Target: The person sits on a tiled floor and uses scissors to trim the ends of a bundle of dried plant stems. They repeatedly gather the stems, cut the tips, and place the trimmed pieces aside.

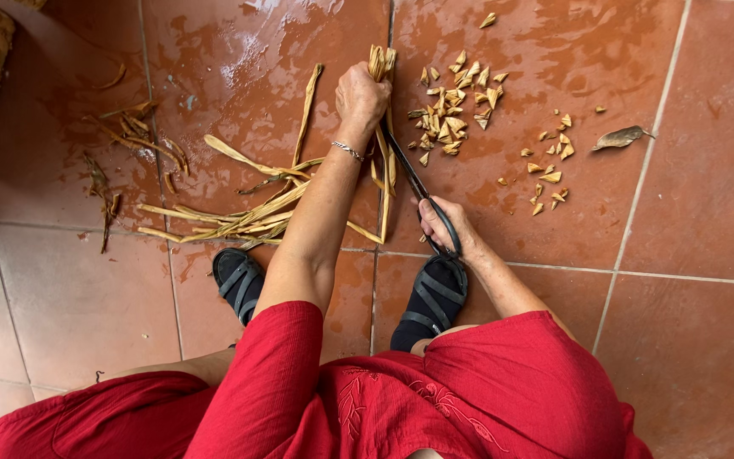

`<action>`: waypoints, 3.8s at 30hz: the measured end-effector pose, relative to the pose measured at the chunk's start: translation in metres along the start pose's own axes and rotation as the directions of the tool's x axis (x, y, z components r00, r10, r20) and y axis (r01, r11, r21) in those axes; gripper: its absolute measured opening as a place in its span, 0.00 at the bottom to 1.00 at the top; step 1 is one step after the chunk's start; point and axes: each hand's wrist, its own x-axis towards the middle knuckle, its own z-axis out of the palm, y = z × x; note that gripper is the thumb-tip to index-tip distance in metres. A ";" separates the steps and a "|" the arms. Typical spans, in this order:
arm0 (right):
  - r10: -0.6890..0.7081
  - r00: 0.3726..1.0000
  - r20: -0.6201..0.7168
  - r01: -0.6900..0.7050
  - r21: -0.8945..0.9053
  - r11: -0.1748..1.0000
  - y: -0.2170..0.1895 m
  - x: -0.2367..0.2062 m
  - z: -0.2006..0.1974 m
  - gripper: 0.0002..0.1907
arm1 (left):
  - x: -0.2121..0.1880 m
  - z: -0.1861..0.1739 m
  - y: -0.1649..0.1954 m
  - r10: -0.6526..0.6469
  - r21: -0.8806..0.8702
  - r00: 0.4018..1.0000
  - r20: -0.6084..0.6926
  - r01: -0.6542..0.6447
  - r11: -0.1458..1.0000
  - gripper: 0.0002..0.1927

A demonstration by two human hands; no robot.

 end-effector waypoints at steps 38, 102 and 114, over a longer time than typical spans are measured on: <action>-0.188 0.944 -0.271 0.210 0.054 0.976 -0.033 -0.008 -0.002 0.30 | -0.065 -0.047 -0.085 0.072 -0.741 0.965 0.250 0.143 0.656 0.11; -0.367 0.897 -0.247 0.308 -0.248 0.919 -0.047 -0.015 -0.005 0.24 | -0.079 -0.126 0.002 0.248 -0.738 0.877 0.411 0.160 0.656 0.12; -0.522 0.824 -0.219 0.156 -0.799 0.581 -0.042 -0.001 -0.034 0.31 | -0.095 -0.390 0.045 0.504 -0.359 0.864 0.012 -0.466 0.809 0.07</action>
